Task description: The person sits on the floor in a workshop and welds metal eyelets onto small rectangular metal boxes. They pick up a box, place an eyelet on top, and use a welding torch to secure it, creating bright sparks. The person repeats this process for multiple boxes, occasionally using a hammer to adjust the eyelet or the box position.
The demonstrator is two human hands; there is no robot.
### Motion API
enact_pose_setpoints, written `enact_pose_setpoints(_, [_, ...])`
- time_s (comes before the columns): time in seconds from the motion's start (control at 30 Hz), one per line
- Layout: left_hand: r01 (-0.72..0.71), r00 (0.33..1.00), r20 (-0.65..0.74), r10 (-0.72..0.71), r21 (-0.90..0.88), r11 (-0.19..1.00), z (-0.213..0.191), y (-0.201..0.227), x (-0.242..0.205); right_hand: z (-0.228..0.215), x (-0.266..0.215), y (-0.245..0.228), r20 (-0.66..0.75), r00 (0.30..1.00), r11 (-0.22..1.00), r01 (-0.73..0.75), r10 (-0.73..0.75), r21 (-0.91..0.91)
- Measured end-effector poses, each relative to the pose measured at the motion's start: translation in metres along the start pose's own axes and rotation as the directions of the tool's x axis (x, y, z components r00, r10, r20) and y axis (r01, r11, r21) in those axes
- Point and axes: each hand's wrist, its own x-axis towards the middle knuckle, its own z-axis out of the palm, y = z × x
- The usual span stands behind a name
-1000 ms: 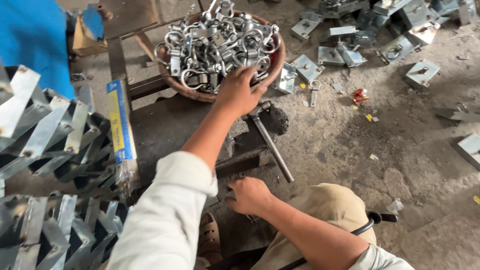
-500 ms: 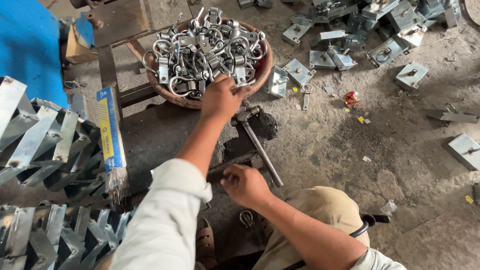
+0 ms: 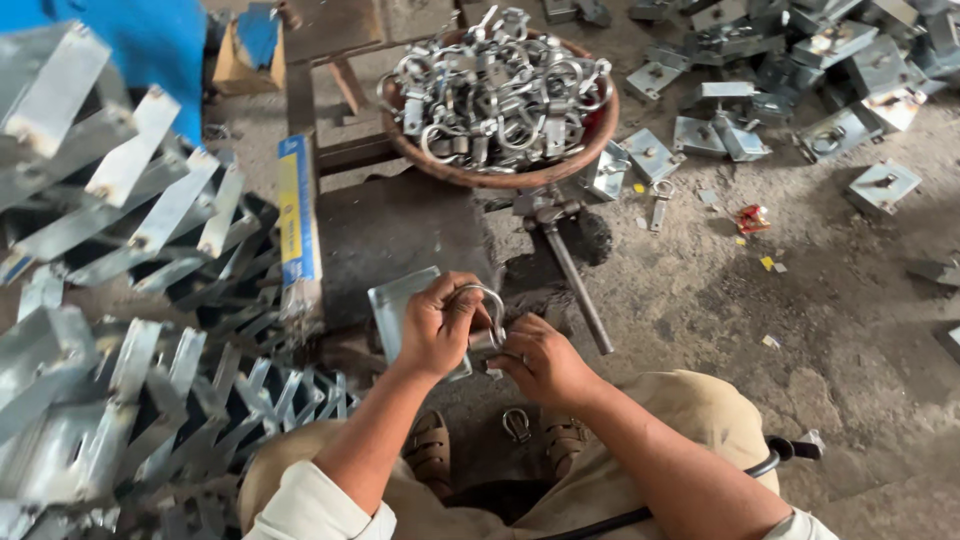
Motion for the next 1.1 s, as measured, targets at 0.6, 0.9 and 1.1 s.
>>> enact_pose_setpoints(0.6, [0.363,0.927,-0.204,-0.315,0.272,0.891,-0.092,-0.035,0.024,-0.003,-0.015,0.102,-0.400,0.752,0.699,-0.648,0.524,-0.303])
enact_pose_setpoints(0.9, [0.103,0.988,-0.152,-0.039,0.440,0.892,-0.093,-0.059,0.025,-0.001,-0.026,0.104,-0.364,0.571,0.569,-0.813,0.736,-0.125])
enact_pose_setpoints(1.1, [-0.132,0.950,-0.112,0.292,0.702,0.700,-0.094,-0.064,0.029,-0.011,-0.011,0.014,-0.187,0.547,0.567,-0.820,0.816,0.079])
